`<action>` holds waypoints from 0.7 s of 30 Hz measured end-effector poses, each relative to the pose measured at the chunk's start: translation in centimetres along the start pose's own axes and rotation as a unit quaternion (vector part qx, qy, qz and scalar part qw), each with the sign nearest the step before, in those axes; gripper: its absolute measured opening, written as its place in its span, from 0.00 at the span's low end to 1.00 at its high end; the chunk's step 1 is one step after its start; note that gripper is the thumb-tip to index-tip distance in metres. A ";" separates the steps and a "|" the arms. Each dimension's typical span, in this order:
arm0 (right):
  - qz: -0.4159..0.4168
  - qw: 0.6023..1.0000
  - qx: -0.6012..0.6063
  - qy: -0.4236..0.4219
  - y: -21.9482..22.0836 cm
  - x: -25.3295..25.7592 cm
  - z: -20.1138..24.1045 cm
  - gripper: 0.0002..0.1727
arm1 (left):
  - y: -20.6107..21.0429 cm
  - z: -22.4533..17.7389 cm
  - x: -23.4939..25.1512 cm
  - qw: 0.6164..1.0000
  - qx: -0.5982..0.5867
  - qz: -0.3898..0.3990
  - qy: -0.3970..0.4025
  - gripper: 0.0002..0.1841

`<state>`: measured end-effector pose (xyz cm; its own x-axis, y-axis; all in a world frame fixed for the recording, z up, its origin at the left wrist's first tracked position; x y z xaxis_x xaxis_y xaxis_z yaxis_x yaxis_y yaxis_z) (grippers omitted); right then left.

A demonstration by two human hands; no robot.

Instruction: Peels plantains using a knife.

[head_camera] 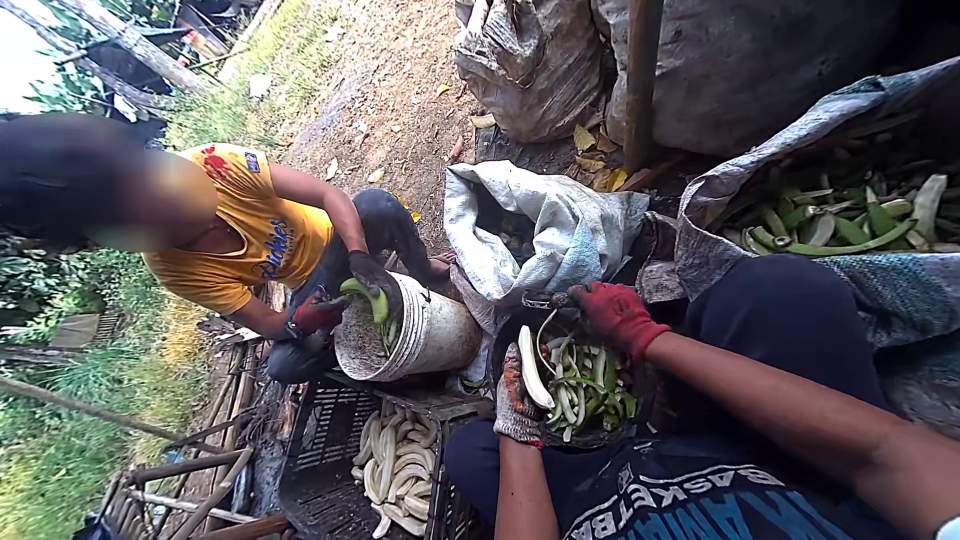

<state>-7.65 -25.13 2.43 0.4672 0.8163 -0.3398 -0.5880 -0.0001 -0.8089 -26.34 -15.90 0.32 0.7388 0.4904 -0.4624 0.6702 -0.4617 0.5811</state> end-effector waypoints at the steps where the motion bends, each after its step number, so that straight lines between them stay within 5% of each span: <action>1: 0.009 1.000 -0.014 0.000 -0.2 -0.2 -0.3 0.23 | -0.4 -0.4 -0.5 0.998 0.042 -0.037 0.017 0.23; 9: 0.096 0.994 -0.032 0.027 -0.5 -1.6 -2.3 0.27 | -8.5 -11.4 -7.6 0.917 0.142 -0.245 0.279 0.21; 12: 0.109 0.993 -0.012 0.046 -1.0 -1.8 -3.0 0.27 | -12.3 -15.1 -12.6 0.817 0.238 -0.421 0.314 0.23; 15: 0.107 0.992 0.011 0.066 -2.2 -1.7 -3.2 0.27 | -13.7 -17.1 -15.3 0.709 0.339 -0.582 0.207 0.36; 17: 0.108 0.991 0.025 0.073 -3.0 -1.4 -3.2 0.28 | -12.8 -17.4 -14.6 0.674 0.380 -0.607 0.182 0.44; 21: 0.078 0.992 0.057 0.080 -5.0 -0.3 -4.5 0.30 | -7.5 -17.2 -7.0 0.698 0.450 -0.503 0.238 0.40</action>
<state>-1.92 -27.94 4.39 0.4577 0.7091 -0.5364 -0.7279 -0.0476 -0.6840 -37.73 -3.14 10.75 -0.1026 0.9925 0.0658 0.7647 0.1210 -0.6330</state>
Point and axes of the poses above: each hand's wrist, its own x-axis towards the middle knuckle, its own y-axis out of the palm, z = x × y, the point moved 4 cm from there along x, towards the middle knuckle, and after that the axes turned 10 degrees about z, right-handed, at the moved point
